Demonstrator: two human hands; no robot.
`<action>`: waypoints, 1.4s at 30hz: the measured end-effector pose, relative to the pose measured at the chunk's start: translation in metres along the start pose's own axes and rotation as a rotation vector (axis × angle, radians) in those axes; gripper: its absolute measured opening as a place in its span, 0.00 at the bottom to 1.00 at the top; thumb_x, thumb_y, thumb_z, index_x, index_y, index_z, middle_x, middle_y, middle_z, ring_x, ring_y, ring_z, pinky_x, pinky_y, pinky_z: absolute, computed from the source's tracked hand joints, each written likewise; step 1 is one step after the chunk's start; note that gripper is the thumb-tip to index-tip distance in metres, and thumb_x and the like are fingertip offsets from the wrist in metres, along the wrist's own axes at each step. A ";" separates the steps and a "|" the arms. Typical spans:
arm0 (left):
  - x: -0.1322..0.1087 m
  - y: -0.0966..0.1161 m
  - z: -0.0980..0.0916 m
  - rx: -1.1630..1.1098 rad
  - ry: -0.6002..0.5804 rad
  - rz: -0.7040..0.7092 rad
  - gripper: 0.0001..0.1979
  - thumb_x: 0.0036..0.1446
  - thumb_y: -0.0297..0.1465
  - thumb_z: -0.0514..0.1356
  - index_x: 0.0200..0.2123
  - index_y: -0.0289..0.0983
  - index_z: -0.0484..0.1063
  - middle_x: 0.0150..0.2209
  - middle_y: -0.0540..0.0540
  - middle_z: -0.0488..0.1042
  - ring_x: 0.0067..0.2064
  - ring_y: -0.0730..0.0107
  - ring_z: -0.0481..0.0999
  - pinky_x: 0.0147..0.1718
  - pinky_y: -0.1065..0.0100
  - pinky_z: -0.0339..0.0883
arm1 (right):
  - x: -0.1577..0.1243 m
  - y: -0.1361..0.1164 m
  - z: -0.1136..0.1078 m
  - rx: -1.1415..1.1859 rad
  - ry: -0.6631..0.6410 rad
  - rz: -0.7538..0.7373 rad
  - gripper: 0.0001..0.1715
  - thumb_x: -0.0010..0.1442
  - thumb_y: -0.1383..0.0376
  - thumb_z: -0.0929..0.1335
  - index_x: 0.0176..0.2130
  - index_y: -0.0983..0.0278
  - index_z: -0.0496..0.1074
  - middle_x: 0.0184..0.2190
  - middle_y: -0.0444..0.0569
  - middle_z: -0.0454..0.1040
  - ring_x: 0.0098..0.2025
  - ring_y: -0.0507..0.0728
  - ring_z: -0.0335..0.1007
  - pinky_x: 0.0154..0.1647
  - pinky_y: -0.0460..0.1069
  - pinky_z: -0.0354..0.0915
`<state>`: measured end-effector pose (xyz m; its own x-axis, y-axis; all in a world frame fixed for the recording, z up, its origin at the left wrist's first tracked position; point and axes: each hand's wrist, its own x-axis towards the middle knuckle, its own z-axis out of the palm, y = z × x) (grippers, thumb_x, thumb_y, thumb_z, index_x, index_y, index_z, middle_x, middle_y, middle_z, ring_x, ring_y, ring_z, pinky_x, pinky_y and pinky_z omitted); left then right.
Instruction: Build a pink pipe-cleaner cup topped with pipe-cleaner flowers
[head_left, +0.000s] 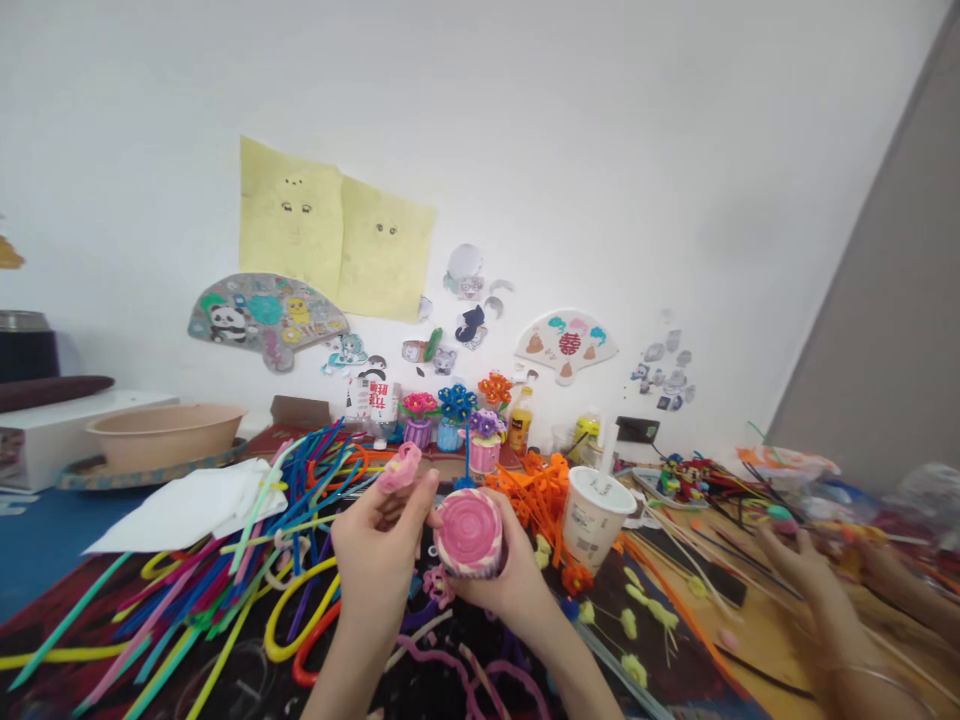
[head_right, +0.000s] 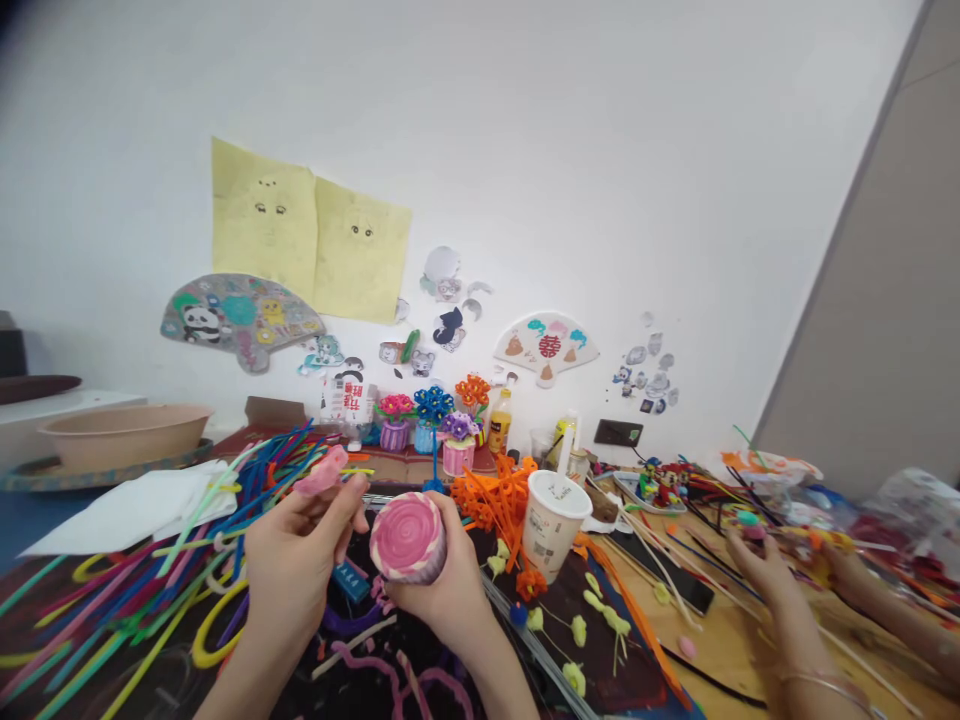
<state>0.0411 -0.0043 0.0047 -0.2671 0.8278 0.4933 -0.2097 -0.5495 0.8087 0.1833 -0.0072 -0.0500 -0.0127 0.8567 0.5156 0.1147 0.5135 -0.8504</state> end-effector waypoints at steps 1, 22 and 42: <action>-0.001 0.000 0.001 0.005 0.010 0.012 0.12 0.47 0.37 0.66 0.24 0.34 0.74 0.15 0.54 0.71 0.14 0.81 0.59 0.13 0.77 0.54 | 0.000 0.000 0.001 -0.011 0.016 -0.006 0.43 0.36 0.71 0.76 0.51 0.60 0.61 0.46 0.48 0.72 0.49 0.61 0.68 0.50 0.51 0.62; -0.009 0.001 0.002 0.272 -0.065 0.234 0.08 0.52 0.34 0.63 0.25 0.37 0.74 0.17 0.55 0.73 0.18 0.75 0.68 0.19 0.75 0.62 | -0.002 -0.008 0.005 -0.137 0.074 -0.012 0.43 0.33 0.70 0.76 0.49 0.60 0.62 0.45 0.49 0.73 0.46 0.63 0.71 0.48 0.52 0.64; -0.002 -0.006 -0.001 0.635 -0.329 0.386 0.12 0.56 0.36 0.55 0.26 0.37 0.72 0.21 0.51 0.68 0.24 0.71 0.64 0.25 0.72 0.55 | 0.001 -0.005 0.002 0.097 0.047 -0.036 0.40 0.37 0.72 0.76 0.49 0.60 0.64 0.42 0.48 0.76 0.51 0.64 0.69 0.53 0.54 0.63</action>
<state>0.0419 -0.0026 -0.0014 0.0998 0.6377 0.7638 0.4407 -0.7165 0.5407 0.1810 -0.0093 -0.0453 0.0317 0.8356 0.5485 0.0187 0.5482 -0.8362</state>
